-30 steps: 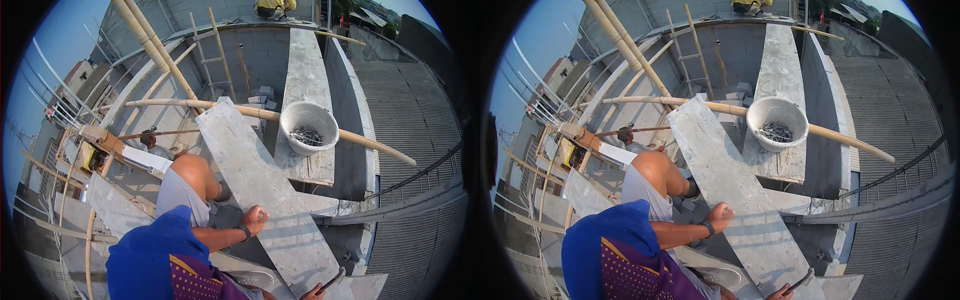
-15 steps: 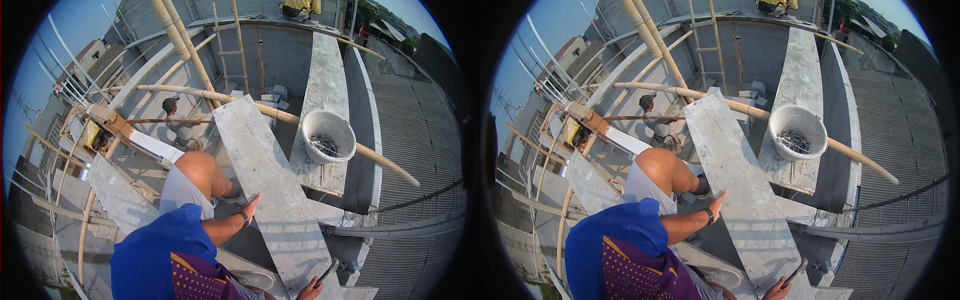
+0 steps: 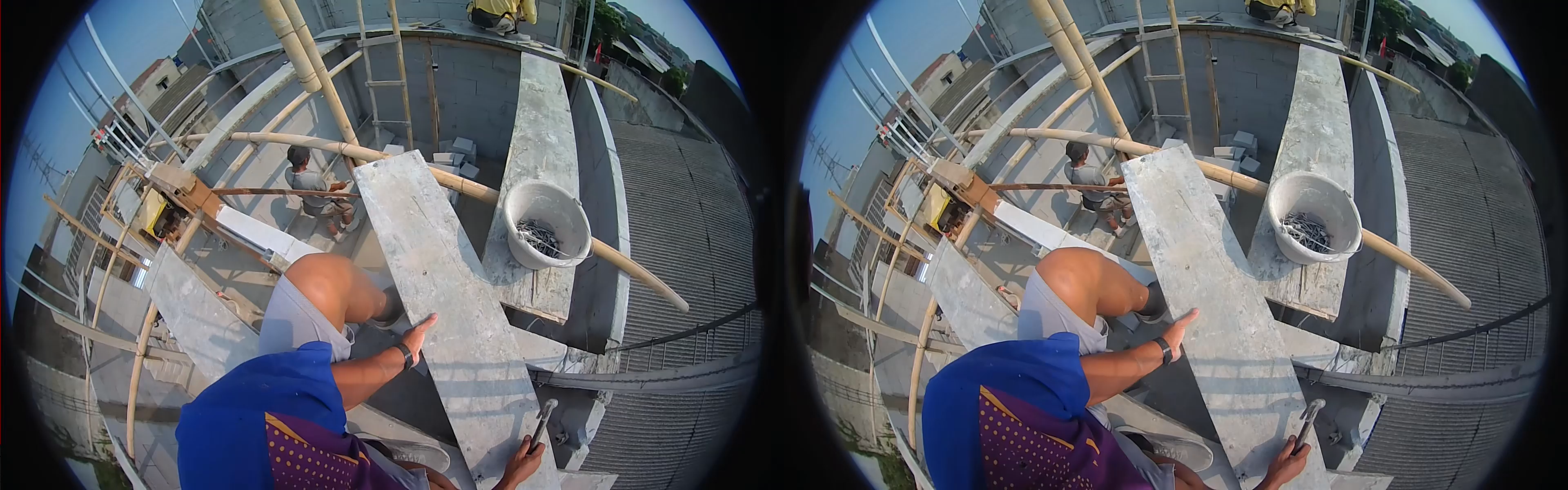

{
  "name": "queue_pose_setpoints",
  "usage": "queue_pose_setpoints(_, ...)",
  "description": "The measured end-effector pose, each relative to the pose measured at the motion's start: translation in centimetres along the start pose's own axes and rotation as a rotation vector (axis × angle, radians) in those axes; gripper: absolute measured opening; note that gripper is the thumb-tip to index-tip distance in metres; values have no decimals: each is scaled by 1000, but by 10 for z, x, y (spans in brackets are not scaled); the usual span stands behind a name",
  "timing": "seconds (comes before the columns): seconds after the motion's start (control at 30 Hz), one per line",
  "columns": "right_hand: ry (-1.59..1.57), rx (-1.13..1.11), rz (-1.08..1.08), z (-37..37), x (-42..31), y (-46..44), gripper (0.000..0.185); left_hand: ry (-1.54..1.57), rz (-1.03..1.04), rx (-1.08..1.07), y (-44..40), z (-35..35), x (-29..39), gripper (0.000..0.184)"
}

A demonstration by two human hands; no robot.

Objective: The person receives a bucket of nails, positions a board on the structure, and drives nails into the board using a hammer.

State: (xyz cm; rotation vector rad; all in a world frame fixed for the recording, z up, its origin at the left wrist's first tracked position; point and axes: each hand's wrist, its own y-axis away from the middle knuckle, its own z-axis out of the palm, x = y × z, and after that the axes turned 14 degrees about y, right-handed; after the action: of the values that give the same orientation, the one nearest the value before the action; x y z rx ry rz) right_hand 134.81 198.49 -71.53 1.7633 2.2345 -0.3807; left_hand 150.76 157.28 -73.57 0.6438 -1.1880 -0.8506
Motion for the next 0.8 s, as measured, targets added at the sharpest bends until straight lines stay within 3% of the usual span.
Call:
queue_pose_setpoints(0.1, 54, -114, 42, 5, 0, 1, 40, -95, 52, -182, 12, -3, 12, 109)
queue_pose_setpoints(0.23, 173, -288, 73, 12, 11, 10, 62, -180, 129, -127, 58, 15, 36, 109)
queue_pose_setpoints(0.4, 303, -122, -193, 23, 33, -5, 52, -255, 153, -104, 110, 45, 68, 112)
queue_pose_setpoints(0.67, 495, -67, -513, -12, 24, -39, 45, -264, 252, -37, 97, 64, 59, 76)
queue_pose_setpoints(0.8, 544, -32, -664, -30, 18, -47, 44, -370, 365, -126, 105, 75, 72, 61)
